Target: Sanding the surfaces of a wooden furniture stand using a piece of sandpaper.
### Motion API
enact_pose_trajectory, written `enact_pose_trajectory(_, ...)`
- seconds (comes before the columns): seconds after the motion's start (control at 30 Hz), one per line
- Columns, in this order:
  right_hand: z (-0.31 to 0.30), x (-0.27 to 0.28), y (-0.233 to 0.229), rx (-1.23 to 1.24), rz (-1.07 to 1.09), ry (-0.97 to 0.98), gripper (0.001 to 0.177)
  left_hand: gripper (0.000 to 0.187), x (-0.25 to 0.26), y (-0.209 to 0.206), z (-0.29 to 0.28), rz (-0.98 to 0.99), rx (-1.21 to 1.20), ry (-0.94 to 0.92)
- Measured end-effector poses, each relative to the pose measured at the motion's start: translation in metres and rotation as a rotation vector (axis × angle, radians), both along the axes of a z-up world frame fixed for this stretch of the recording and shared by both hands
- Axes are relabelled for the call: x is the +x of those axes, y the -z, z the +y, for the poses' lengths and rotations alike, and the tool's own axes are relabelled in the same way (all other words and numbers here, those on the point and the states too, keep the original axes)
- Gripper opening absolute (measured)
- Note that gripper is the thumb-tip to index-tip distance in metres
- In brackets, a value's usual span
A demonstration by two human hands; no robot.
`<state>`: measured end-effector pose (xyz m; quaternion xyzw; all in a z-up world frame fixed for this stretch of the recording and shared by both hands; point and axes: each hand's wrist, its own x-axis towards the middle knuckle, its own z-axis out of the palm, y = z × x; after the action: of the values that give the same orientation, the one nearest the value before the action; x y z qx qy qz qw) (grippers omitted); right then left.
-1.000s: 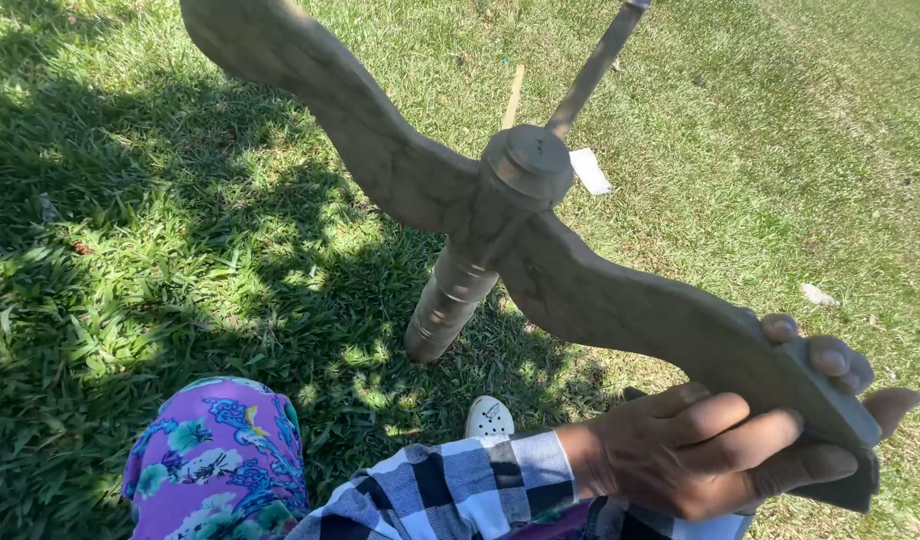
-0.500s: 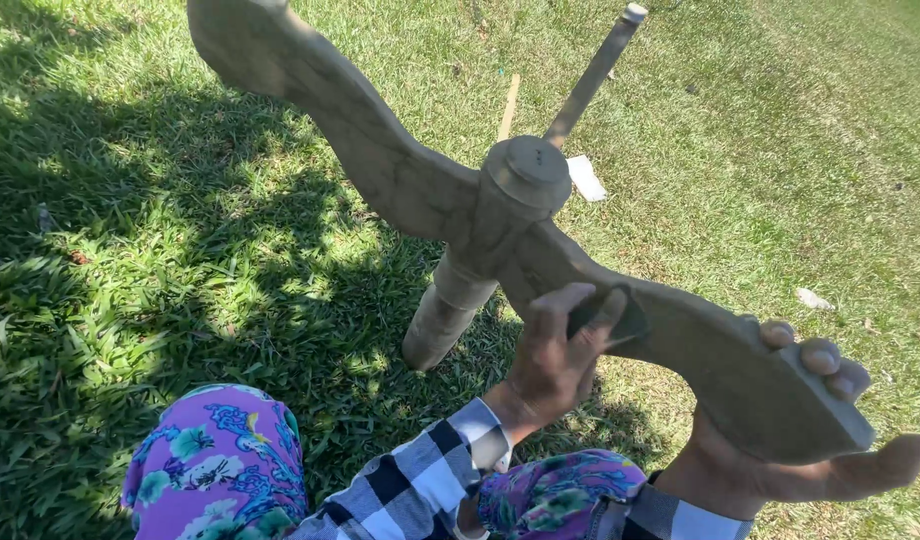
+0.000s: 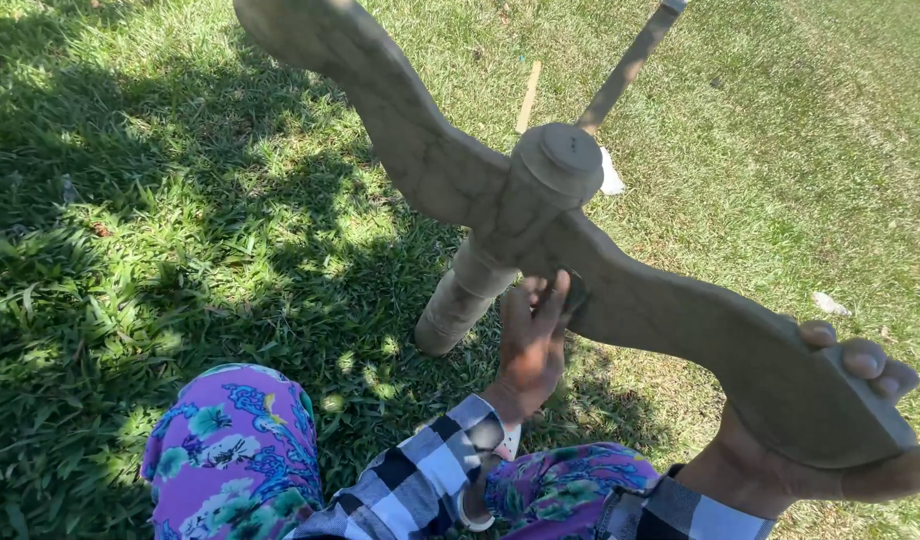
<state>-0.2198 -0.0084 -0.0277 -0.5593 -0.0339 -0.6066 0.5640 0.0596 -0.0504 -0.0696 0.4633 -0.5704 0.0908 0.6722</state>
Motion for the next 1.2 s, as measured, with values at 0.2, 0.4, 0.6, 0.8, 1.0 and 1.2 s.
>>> enact_pose_trajectory(0.2, -0.052, -0.009, 0.052, -0.040, 0.022, 0.004, 0.056, 0.060, -0.008, -0.001, 0.015, 0.147, 0.150, -0.011)
enact_pose_trajectory(0.4, -0.079, -0.020, 0.068, -0.044, 0.060, 0.038, 0.053, 0.048, 0.033, 0.037, -0.021, 0.234, 0.237, -0.006)
enact_pose_trajectory(0.6, -0.041, 0.095, -0.062, 0.002, 0.088, 0.063, 0.051, 0.024, 0.126, -0.010, -0.009, 0.329, 0.316, 0.011)
enact_pose_trajectory(0.8, -0.043, 0.138, -0.091, -0.007, 0.096, 0.064, 0.049, 0.031, 0.169, -0.101, 0.034, 0.347, 0.110, 0.041)
enact_pose_trajectory(1.0, -0.047, 0.177, -0.110, -0.046, 0.088, 0.101, 0.049, 0.045, 0.173, -0.111, 0.041, 0.237, 0.138, -0.013)
enact_pose_trajectory(1.2, -0.036, 0.209, -0.122, -0.103, 0.069, 0.132, 0.049, 0.033, 0.199, -0.096, 0.032, 0.312, 0.346, 0.050)
